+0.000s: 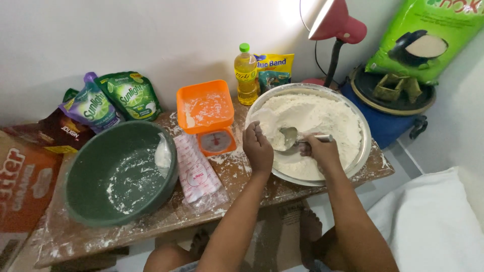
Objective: Measuring and weighing flour from a large bowl into a mixing bowl and small bags using a scale and a scoop.
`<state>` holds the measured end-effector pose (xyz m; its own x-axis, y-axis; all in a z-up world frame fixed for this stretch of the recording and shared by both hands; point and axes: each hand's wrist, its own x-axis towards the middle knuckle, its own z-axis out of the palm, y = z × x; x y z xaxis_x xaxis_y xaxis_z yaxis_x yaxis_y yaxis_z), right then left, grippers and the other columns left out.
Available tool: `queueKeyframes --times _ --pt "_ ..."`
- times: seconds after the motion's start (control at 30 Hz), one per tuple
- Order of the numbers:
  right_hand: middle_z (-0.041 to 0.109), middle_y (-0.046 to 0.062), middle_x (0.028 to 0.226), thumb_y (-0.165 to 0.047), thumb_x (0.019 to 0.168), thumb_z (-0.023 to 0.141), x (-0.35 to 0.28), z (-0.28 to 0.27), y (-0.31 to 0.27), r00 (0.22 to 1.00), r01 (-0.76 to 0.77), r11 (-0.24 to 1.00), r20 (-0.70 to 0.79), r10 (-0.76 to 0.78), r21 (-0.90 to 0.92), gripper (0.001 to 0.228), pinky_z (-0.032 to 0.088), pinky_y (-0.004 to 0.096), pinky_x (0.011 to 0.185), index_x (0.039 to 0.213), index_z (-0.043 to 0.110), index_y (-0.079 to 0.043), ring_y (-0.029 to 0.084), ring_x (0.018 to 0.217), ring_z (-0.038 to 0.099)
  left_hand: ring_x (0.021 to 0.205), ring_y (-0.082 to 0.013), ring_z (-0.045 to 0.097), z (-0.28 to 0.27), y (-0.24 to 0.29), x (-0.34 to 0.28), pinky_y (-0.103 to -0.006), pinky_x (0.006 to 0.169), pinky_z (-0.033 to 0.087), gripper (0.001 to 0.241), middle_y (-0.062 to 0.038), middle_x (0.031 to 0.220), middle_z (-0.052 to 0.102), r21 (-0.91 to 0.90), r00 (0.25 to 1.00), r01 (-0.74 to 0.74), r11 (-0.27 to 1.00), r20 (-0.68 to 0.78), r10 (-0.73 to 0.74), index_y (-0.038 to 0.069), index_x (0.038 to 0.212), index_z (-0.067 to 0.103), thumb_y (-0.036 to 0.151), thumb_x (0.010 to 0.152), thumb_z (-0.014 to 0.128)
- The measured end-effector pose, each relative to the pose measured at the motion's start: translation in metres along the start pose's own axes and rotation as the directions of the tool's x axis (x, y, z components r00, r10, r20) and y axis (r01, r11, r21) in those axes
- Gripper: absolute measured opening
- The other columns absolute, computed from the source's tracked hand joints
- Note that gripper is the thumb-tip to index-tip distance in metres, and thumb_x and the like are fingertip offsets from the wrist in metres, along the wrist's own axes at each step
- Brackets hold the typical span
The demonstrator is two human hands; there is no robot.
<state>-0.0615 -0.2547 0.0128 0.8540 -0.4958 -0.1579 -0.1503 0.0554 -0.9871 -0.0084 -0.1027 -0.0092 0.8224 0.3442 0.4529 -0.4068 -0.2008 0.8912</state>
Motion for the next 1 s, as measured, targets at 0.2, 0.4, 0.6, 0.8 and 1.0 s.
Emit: queueKeyframes --times 0.2,0.4,0.6,0.8,1.0 --pt "0.066 0.023 0.075 -0.012 0.087 0.070 0.006 -0.016 0.010 0.998 -0.005 0.994 -0.058 0.012 0.112 0.025 0.063 0.038 0.054 0.100 0.069 0.009 0.023 0.061 0.070 0.071 -0.0284 0.066 0.002 0.002 -0.005 -0.0355 0.062 0.057 0.026 -0.011 0.086 0.056 0.021 0.998 -0.048 0.999 -0.030 0.049 0.003 0.117 0.064 0.004 0.091 0.061" --pt "0.065 0.018 0.075 -0.016 0.088 0.067 0.012 -0.029 0.008 0.996 0.026 0.995 -0.085 -0.018 0.095 0.024 0.060 0.035 0.056 0.099 0.068 0.005 0.021 0.062 0.067 0.077 -0.0274 0.062 0.004 -0.009 -0.001 -0.0346 0.065 0.056 0.021 -0.009 0.093 0.052 0.073 0.996 -0.047 0.996 -0.066 0.052 0.005 0.115 0.058 0.003 0.095 0.051" --pt "0.064 0.015 0.076 -0.015 0.090 0.064 0.007 -0.031 -0.004 0.996 0.058 0.994 -0.076 -0.051 0.097 0.019 0.057 0.035 0.059 0.097 0.067 0.002 0.018 0.064 0.064 0.076 -0.0270 0.063 0.009 -0.006 -0.004 -0.0357 0.065 0.056 0.023 -0.012 0.091 0.055 0.035 0.991 -0.035 0.999 -0.126 0.039 0.002 0.119 0.055 0.004 0.096 0.054" --pt "0.062 0.014 0.074 -0.013 0.087 0.067 0.009 -0.035 0.002 0.994 0.071 0.988 -0.097 -0.058 0.137 0.016 0.059 0.034 0.057 0.093 0.066 0.001 0.017 0.061 0.065 0.074 -0.0262 0.067 0.011 -0.011 -0.006 -0.0352 0.062 0.057 0.036 -0.013 0.090 0.059 -0.023 0.989 0.019 1.000 -0.145 -0.022 0.002 0.127 0.050 0.005 0.092 0.057" --pt "0.055 0.009 0.072 -0.016 0.086 0.067 0.015 -0.040 0.001 0.989 0.063 0.961 -0.143 -0.025 0.269 0.015 0.059 0.031 0.057 0.091 0.061 -0.003 0.016 0.058 0.062 0.065 -0.0231 0.069 0.009 -0.015 -0.003 -0.0340 0.054 0.055 0.034 -0.014 0.082 0.068 -0.037 0.991 0.029 0.999 -0.129 -0.034 -0.001 0.119 0.060 0.003 0.086 0.065"
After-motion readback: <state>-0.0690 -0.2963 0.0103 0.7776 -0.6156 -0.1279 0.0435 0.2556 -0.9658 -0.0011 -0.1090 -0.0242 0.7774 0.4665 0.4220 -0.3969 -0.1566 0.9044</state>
